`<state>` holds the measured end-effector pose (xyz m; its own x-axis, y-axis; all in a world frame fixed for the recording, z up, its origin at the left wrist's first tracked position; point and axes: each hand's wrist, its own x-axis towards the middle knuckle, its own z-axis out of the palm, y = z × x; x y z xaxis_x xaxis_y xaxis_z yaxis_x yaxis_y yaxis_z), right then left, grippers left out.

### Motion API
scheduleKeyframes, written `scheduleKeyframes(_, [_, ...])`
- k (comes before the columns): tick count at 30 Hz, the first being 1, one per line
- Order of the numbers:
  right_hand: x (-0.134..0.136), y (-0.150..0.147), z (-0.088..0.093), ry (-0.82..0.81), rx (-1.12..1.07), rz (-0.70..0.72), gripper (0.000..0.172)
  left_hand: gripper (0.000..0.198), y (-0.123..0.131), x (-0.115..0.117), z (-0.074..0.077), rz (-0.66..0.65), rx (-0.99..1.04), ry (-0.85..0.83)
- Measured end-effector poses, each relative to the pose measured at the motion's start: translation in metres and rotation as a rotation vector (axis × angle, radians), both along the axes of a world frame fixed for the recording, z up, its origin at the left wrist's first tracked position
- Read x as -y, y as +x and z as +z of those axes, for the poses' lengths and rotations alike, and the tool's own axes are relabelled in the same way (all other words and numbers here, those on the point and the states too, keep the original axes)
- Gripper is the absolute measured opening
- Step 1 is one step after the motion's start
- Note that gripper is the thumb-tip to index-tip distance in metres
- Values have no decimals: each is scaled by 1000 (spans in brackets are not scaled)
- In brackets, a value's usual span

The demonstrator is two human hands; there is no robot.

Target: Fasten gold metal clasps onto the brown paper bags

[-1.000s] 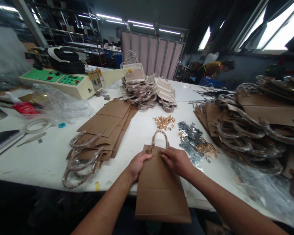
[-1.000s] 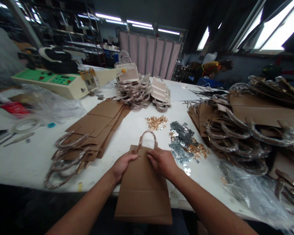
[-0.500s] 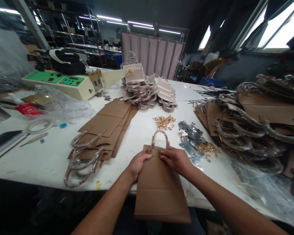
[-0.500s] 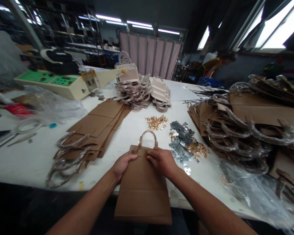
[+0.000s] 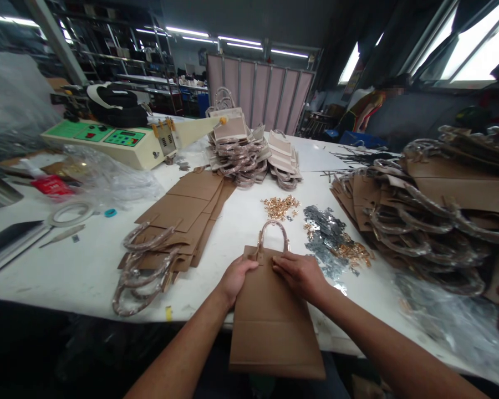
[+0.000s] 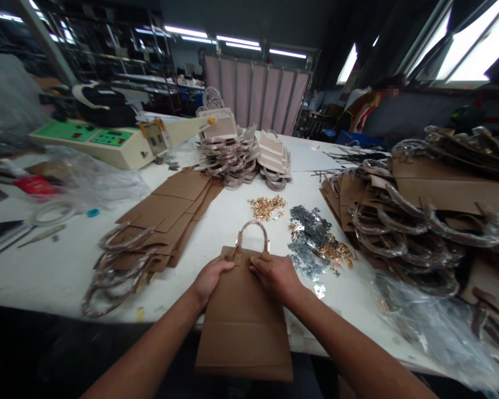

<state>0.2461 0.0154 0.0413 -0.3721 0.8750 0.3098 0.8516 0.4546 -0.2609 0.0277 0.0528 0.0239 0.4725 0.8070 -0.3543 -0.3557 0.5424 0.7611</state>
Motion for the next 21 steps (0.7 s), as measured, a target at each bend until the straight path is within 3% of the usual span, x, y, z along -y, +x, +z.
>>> scheduleKeyframes(10, [-11,-12,22,-274,-150,-185,6,40,0,0,0,5,-21,29])
scheduleKeyframes(16, [-13,-7,26,-262,-181,35,5,38,-2,0,-1,1,-15,20])
scheduleKeyframes(21, [-12,-11,17,-174,-225,-95,14,33,-1,1,2,11,0,19])
